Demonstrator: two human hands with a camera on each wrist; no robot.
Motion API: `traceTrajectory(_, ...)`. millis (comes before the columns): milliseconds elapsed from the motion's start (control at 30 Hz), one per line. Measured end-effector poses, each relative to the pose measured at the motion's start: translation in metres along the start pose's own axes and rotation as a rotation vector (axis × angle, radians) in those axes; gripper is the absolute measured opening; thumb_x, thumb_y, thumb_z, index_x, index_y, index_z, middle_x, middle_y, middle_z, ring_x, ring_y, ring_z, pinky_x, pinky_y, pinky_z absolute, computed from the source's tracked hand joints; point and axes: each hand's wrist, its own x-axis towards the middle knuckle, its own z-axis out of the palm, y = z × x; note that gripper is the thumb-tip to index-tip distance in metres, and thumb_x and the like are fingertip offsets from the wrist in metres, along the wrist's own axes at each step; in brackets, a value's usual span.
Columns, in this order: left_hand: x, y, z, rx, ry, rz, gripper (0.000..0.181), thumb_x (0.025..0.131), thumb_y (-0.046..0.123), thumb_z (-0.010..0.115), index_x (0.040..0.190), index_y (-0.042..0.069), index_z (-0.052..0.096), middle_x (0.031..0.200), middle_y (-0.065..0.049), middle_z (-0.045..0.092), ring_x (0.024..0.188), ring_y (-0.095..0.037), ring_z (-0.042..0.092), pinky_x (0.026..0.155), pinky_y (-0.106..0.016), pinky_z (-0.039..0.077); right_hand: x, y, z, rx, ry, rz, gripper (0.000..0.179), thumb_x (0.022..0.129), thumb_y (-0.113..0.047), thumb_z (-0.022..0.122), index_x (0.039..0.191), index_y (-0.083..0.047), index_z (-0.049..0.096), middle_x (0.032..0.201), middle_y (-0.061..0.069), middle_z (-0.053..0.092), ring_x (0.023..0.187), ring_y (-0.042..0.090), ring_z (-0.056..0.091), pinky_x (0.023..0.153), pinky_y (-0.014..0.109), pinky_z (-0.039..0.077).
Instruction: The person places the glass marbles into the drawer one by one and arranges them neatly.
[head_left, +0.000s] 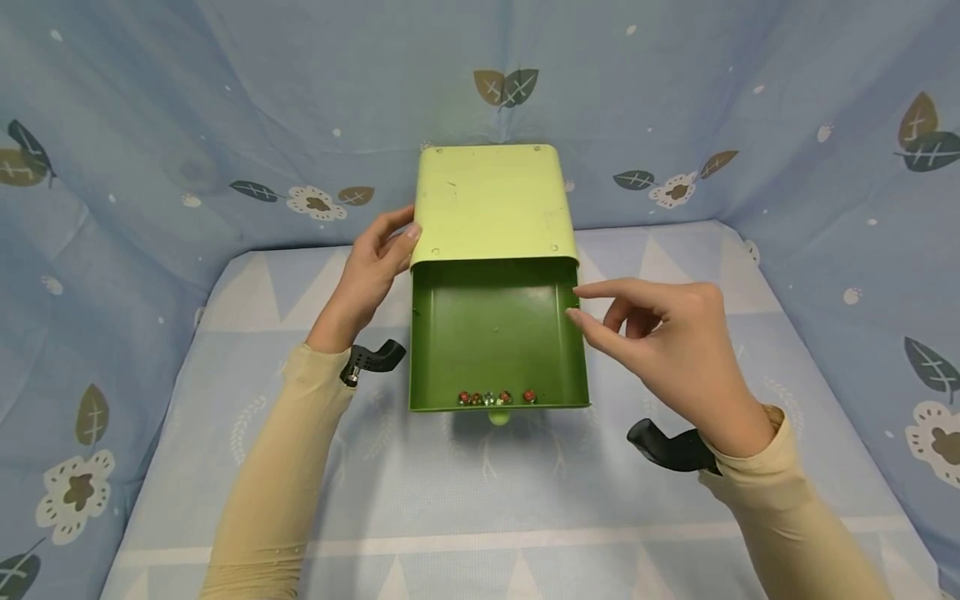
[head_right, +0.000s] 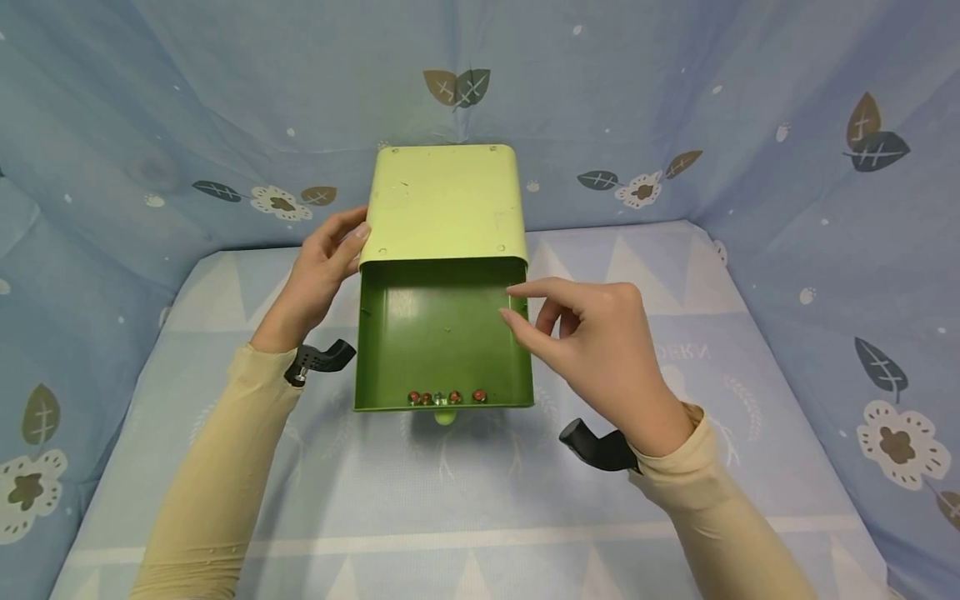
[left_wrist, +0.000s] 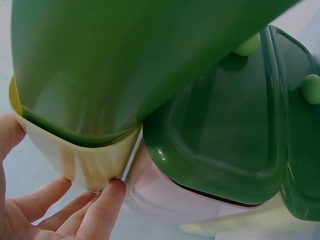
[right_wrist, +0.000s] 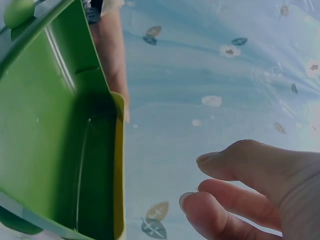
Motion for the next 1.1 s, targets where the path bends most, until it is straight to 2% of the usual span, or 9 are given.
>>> traceTrajectory(200,0.000,-0.001,0.000,0.004,0.003,-0.001,0.060,0.117,0.030,0.056,0.168,0.004,0.039,0.169,-0.012,0.042,0.151,-0.027,0.049,0.122,-0.047,0.046,-0.008,0.004,-0.012,-0.004,0.066,0.035,0.025,0.084,-0.002,0.093,0.105,-0.015,0.090,0.066,-0.013,0.066,0.054,0.004,0.050,0.057,0.015,0.043)
traceTrajectory(500,0.000,0.001,-0.001,0.008,0.002,-0.003,0.060,0.117,0.030,0.056,0.168,0.003,0.039,0.169,-0.013,0.042,0.151,-0.027,0.049,0.123,-0.046,0.046,-0.023,0.012,-0.024,0.017,0.127,0.123,0.029,0.080,0.009,0.093,0.101,-0.010,0.089,0.063,-0.007,0.068,0.051,0.002,0.053,0.056,0.012,0.044)
traceTrajectory(900,0.000,0.000,-0.001,0.002,-0.003,-0.007,0.061,0.117,0.030,0.057,0.168,0.004,0.038,0.171,-0.013,0.039,0.153,-0.028,0.047,0.123,-0.046,0.045,-0.045,0.025,-0.031,-0.003,0.134,0.218,0.031,0.082,0.009,0.092,0.105,-0.011,0.089,0.066,-0.002,0.071,0.050,0.001,0.055,0.054,0.011,0.042)
traceTrajectory(1100,0.000,-0.002,-0.001,-0.001,0.001,-0.005,0.061,0.117,0.030,0.057,0.168,0.004,0.038,0.171,-0.013,0.039,0.153,-0.028,0.046,0.124,-0.048,0.044,-0.062,0.032,-0.030,0.007,0.132,0.315,0.030,0.085,0.004,0.093,0.109,-0.014,0.089,0.065,-0.003,0.070,0.048,0.004,0.053,0.051,0.014,0.041)
